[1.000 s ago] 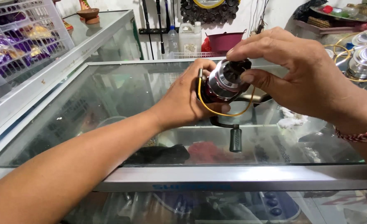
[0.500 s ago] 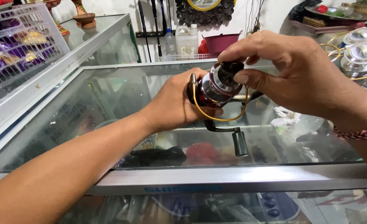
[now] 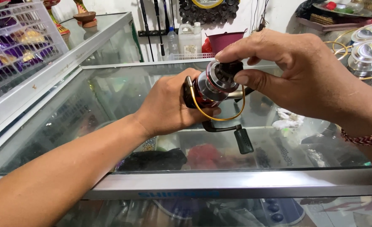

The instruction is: The person assembles a spinning fishing reel by hand. They attach the handle, insert a small gear into the internal mechanism, and then mount the spool. Finally, they rotate the handle to test the reel's operation.

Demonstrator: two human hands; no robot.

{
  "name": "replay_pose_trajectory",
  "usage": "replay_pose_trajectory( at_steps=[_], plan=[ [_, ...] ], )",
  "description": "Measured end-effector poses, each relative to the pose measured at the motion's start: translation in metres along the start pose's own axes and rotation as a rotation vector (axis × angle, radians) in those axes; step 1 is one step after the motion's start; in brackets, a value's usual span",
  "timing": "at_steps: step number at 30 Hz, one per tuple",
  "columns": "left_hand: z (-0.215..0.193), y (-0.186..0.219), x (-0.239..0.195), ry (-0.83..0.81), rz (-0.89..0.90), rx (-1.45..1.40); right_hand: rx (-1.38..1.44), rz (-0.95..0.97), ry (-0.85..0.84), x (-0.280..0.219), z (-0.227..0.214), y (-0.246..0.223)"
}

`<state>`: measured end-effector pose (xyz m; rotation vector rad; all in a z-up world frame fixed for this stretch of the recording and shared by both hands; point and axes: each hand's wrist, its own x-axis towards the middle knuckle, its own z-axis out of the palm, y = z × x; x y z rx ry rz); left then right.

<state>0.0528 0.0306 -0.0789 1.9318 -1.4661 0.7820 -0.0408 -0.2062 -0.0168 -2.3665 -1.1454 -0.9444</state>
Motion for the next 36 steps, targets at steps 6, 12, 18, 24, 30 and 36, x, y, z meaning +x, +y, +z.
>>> replay_pose_trajectory(
  at_steps=[6,12,18,24,30,36],
  plan=[
    [-0.002,0.005,-0.001,0.005,-0.040,0.013,-0.036,0.064,-0.023,0.001,-0.003,-0.003],
    [-0.001,0.004,-0.001,0.000,-0.074,0.026,-0.050,0.009,-0.014,-0.001,-0.004,0.000],
    [0.002,0.001,0.000,0.012,-0.028,0.067,-0.006,0.026,-0.018,0.001,-0.004,-0.005],
    [0.002,0.003,-0.001,0.015,-0.060,0.039,-0.269,-0.123,-0.087,0.000,-0.009,-0.007],
    [0.005,0.004,-0.002,0.027,-0.090,0.062,-0.234,-0.171,-0.039,-0.001,-0.007,-0.011],
    [0.006,0.004,-0.001,0.024,-0.073,0.082,-0.257,-0.159,-0.029,-0.003,-0.009,-0.012]
  ],
)
